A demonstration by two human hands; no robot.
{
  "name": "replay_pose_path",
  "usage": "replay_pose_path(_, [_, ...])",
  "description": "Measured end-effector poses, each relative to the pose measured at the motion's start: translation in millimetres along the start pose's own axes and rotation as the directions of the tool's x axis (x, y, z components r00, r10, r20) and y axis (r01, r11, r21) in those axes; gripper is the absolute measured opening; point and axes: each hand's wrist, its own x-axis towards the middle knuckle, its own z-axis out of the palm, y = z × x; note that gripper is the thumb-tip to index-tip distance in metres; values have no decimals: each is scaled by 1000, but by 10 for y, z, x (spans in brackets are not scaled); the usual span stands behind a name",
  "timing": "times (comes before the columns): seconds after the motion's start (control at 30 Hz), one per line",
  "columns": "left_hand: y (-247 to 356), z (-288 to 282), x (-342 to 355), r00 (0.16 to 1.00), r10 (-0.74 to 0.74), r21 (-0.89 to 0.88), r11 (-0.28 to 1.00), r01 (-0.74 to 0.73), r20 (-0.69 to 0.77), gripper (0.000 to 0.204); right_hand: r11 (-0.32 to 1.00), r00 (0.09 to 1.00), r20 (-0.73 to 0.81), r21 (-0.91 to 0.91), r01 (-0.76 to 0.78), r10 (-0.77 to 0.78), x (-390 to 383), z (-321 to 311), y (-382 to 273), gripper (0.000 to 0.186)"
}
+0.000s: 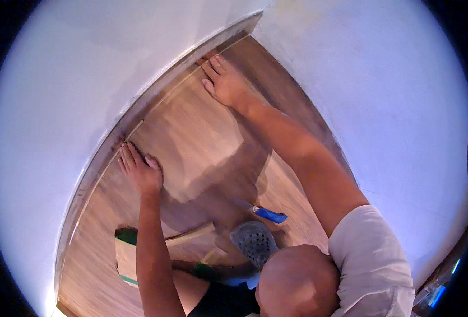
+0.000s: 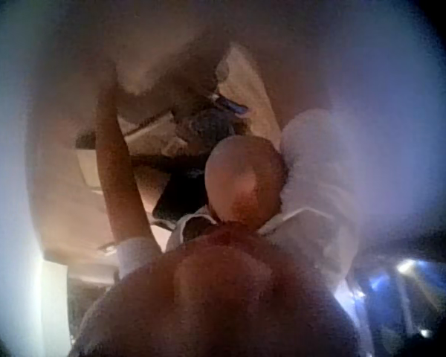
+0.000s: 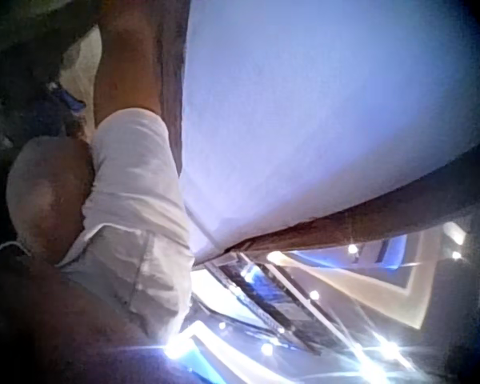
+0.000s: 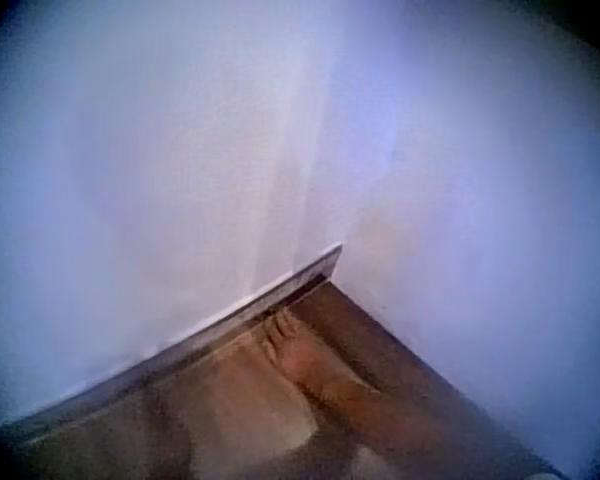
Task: The person cuts cardboard pieces with a utility knife and places them as spacers along the baseboard. They then apply sealant from a caulking gun into the gap between the flooring and the wall.
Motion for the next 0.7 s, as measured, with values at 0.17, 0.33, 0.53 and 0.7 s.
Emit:
replay_pose_path(0.17, [74,-48,12,1000,-2,4,1000,2,19,68,985,986,-73,101,-143,150,-30,-1,330,52])
replay_pose_path(0.33, [40,-121,-54,999,-39,-44,998,41,27,71,912,958,105,293,-287,267,57,5,204,49])
replay_pose_path(0.53, [56,-258,-66,994,-56,-125,990,67,95,56,971,982,-107,203,-129,153,-251,-66,-155,47])
replay_pose_path(0.7, [-316,-1366,-937,925,201,-114,978,-173,322,42,771,952,299,590,-239,67,-1633,-918,-1479,37])
